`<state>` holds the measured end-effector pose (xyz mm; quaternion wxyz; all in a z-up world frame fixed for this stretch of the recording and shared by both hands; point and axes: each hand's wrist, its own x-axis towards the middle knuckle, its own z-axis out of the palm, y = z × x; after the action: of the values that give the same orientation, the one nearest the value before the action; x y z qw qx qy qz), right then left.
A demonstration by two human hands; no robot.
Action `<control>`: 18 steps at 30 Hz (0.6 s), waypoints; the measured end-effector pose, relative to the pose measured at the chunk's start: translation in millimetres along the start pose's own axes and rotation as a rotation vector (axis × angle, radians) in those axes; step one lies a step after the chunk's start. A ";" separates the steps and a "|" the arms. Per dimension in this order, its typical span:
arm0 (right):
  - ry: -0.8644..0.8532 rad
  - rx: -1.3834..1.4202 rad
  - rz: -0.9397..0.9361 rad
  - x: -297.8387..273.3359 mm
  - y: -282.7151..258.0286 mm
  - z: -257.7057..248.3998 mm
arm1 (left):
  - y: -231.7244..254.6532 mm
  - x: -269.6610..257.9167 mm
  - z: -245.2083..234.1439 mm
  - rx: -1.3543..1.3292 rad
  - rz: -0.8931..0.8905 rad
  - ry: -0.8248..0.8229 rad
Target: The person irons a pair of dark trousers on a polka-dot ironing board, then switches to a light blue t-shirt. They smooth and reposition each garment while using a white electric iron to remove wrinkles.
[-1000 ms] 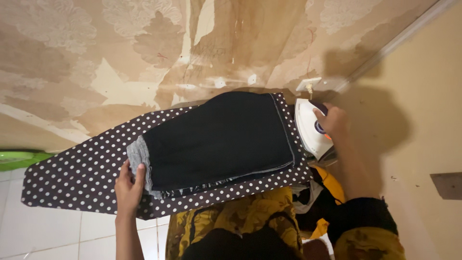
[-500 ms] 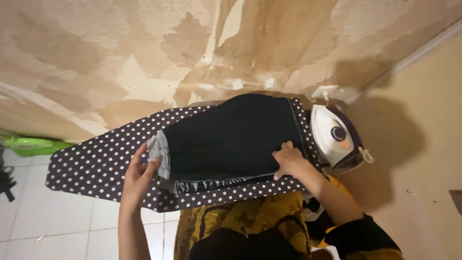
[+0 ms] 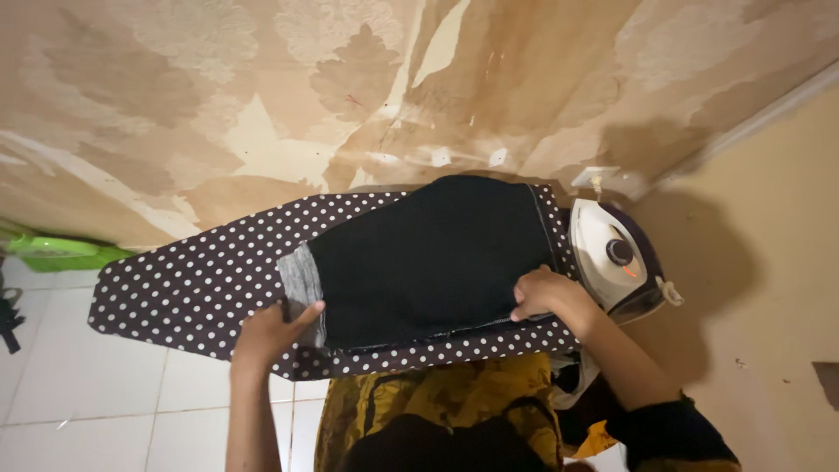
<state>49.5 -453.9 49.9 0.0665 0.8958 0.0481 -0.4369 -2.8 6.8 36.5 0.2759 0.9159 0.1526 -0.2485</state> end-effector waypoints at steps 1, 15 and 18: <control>-0.015 0.034 0.026 2.1 -6.5 -3.8 | 6.4 4.4 3.4 0.005 -0.012 -0.023; 0.280 0.053 -0.513 -21.9 -180.9 -119.9 | -32.6 -6.1 -69.9 -0.846 0.366 -0.139; 0.585 0.122 -0.853 -54.1 -244.8 -156.0 | -46.7 -39.3 -144.6 -0.705 0.456 -0.073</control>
<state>102.1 -188.8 168.9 -0.1861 0.8835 0.3996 -0.1585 -1.3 122.7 142.4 0.6257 0.7662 0.0119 -0.1460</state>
